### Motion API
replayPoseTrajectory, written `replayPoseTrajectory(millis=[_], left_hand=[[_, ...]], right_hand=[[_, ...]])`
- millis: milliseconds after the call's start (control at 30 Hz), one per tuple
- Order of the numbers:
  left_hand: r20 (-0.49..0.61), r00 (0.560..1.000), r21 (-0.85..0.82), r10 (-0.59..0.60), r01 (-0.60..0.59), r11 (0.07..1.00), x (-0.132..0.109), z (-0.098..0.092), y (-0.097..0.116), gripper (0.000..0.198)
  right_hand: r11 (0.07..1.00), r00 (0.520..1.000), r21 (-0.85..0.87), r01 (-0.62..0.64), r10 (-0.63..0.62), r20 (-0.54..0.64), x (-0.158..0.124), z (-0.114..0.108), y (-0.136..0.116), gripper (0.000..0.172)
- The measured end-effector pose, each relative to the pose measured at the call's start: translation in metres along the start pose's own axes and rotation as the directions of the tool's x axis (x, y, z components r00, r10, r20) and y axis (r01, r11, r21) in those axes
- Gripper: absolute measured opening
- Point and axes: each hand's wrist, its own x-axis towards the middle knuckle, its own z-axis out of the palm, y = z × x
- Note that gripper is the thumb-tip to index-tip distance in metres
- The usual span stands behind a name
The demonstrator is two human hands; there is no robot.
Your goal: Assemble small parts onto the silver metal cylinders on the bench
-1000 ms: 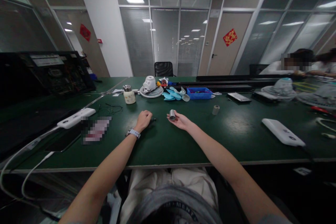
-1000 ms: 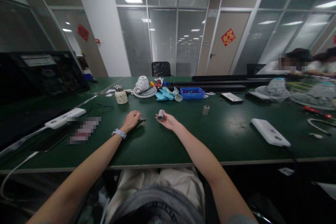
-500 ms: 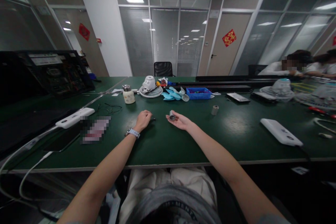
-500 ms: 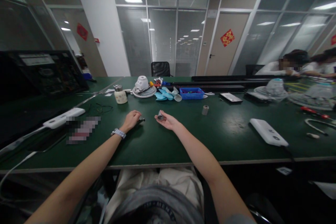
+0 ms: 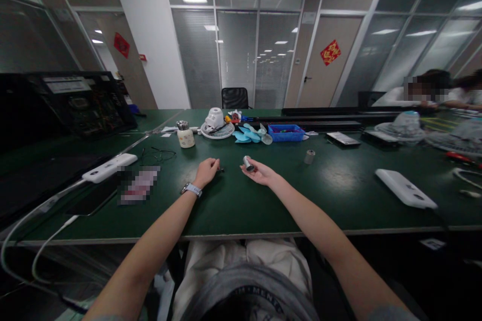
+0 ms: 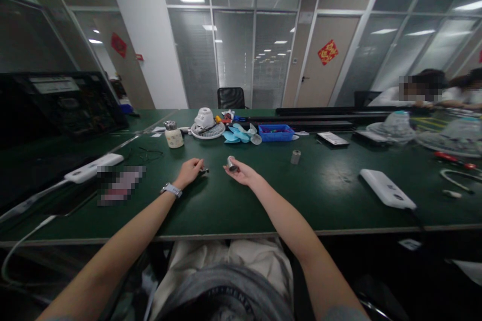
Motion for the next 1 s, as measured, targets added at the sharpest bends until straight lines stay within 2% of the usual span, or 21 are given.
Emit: replayPoseTrajectory(millis=[333,700,1000], left_hand=[[0.012,1.0,-0.01,-0.008,0.008,1.0,-0.0022,-0.0028,0.0052,0.046],[0.027,1.0,-0.017,-0.017,0.017,1.0,-0.0028,-0.0039,0.0067,0.047],[0.045,0.999,0.001,-0.028,0.028,1.0,-0.0018,-0.0007,0.0031,0.049]], right_hand=[[1.0,1.0,0.005,-0.015,0.015,-0.019,-0.0003,-0.0007,0.0004,0.024],[0.999,1.0,-0.045,0.018,-0.018,-0.011,-0.0026,0.0025,0.0017,0.019],[0.999,0.998,0.009,-0.044,0.044,0.045,-0.0024,-0.0022,-0.0019,0.034]])
